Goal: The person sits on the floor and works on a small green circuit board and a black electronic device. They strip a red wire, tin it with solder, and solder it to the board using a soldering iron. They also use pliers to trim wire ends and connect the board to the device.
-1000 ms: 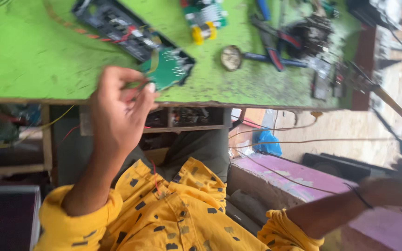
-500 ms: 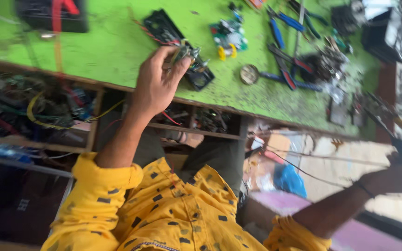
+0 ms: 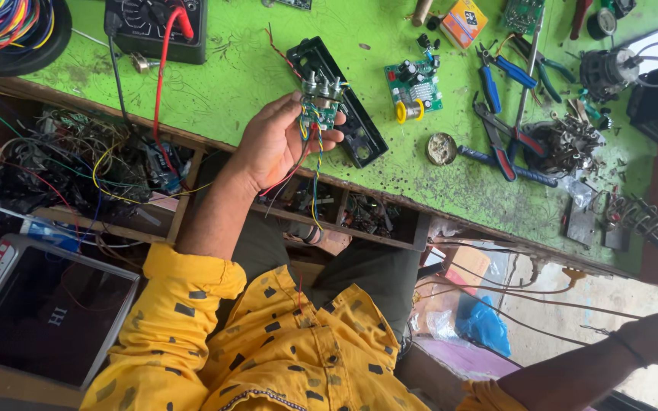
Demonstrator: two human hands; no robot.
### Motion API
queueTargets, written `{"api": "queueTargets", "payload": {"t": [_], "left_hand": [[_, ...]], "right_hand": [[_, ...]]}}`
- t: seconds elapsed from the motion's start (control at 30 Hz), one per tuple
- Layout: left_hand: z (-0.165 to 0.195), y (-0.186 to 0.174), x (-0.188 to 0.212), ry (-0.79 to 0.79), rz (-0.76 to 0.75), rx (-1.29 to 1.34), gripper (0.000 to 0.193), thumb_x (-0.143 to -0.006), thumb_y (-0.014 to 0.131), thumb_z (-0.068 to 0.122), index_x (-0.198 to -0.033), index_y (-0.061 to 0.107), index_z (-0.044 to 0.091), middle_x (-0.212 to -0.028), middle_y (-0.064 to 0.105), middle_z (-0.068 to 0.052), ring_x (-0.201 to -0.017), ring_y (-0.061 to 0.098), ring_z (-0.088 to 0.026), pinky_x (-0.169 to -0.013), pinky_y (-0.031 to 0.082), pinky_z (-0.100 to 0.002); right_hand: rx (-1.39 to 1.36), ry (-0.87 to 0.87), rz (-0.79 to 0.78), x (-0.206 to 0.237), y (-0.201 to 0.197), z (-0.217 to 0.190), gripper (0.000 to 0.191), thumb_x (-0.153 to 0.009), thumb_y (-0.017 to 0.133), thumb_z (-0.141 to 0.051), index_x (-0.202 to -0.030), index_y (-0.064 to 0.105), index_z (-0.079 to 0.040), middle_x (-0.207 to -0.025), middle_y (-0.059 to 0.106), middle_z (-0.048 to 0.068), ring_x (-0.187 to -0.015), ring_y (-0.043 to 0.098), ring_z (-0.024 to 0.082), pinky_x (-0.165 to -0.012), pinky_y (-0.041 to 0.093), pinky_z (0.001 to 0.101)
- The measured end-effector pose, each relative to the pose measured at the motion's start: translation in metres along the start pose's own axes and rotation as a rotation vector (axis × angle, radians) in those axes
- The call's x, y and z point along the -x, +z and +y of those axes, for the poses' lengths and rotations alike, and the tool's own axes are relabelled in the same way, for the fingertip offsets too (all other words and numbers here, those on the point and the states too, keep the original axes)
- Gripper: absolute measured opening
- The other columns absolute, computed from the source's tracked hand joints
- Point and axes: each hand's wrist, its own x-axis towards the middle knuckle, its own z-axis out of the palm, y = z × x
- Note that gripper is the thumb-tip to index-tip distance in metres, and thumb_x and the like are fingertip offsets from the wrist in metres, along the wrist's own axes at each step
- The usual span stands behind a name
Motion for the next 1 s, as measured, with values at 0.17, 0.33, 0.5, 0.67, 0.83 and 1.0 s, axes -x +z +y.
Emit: {"api": "queueTargets", "payload": {"t": [0.17,0.33,0.5,0.67,0.83,1.0], "left_hand": [[0.001,0.001,-0.001,-0.020,0.003,0.029,0.035,-0.112,0.040,0.027,-0.132,0.057,0.003,-0.126,0.068,-0.022,-0.106,0.071,-0.032,-0.092,0.057,-0.045],[0.001,0.001,-0.001,-0.016,-0.025,0.027,0.033,-0.112,0.044,0.028,-0.133,0.056,0.006,-0.125,0.069,-0.020,-0.107,0.071,-0.030,-0.094,0.057,-0.044],[0.004,0.006,0.000,-0.016,-0.005,-0.006,0.035,-0.112,0.045,0.029,-0.136,0.057,0.005,-0.125,0.069,-0.018,-0.108,0.071,-0.029,-0.093,0.057,-0.042],[0.002,0.005,-0.002,-0.025,0.012,-0.014,0.036,-0.112,0.046,0.028,-0.137,0.057,0.005,-0.125,0.069,-0.018,-0.107,0.071,-0.028,-0.093,0.056,-0.041],[-0.003,-0.003,-0.006,-0.036,0.024,0.034,0.034,-0.113,0.041,0.026,-0.133,0.056,0.001,-0.125,0.069,-0.023,-0.106,0.072,-0.033,-0.089,0.058,-0.043],[-0.004,-0.004,-0.008,-0.058,0.023,0.118,0.036,-0.113,0.036,0.021,-0.135,0.053,-0.002,-0.127,0.066,-0.028,-0.108,0.071,-0.040,-0.093,0.059,-0.047]], "right_hand": [[-0.050,0.036,-0.088,0.019,0.034,-0.028,0.035,-0.105,0.059,-0.030,-0.125,0.056,-0.001,-0.112,0.074,0.014,-0.087,0.076,0.018,-0.071,0.064,0.0274],[-0.129,0.097,-0.135,0.056,0.050,-0.051,0.036,-0.104,0.061,-0.029,-0.127,0.053,-0.003,-0.116,0.071,0.014,-0.091,0.075,0.019,-0.074,0.065,0.0282],[0.025,-0.029,-0.150,0.121,0.078,-0.050,0.038,-0.106,0.059,-0.026,-0.135,0.045,-0.006,-0.120,0.069,0.011,-0.092,0.072,0.020,-0.072,0.057,0.0324],[-0.449,0.751,-0.539,0.263,0.163,-0.002,0.030,-0.114,0.048,-0.035,-0.116,0.058,-0.007,-0.098,0.061,0.003,-0.082,0.058,0.014,-0.075,0.049,0.0296],[-1.142,0.895,-0.575,0.289,0.220,-0.013,0.050,-0.106,0.055,-0.059,-0.084,0.056,-0.013,-0.075,0.057,-0.001,-0.060,0.048,0.011,-0.057,0.044,0.0265],[-0.935,0.958,-0.453,0.285,0.252,-0.023,0.044,-0.107,0.060,-0.047,-0.074,0.054,-0.019,-0.060,0.047,-0.007,-0.050,0.041,0.007,-0.046,0.033,0.0235]]}}
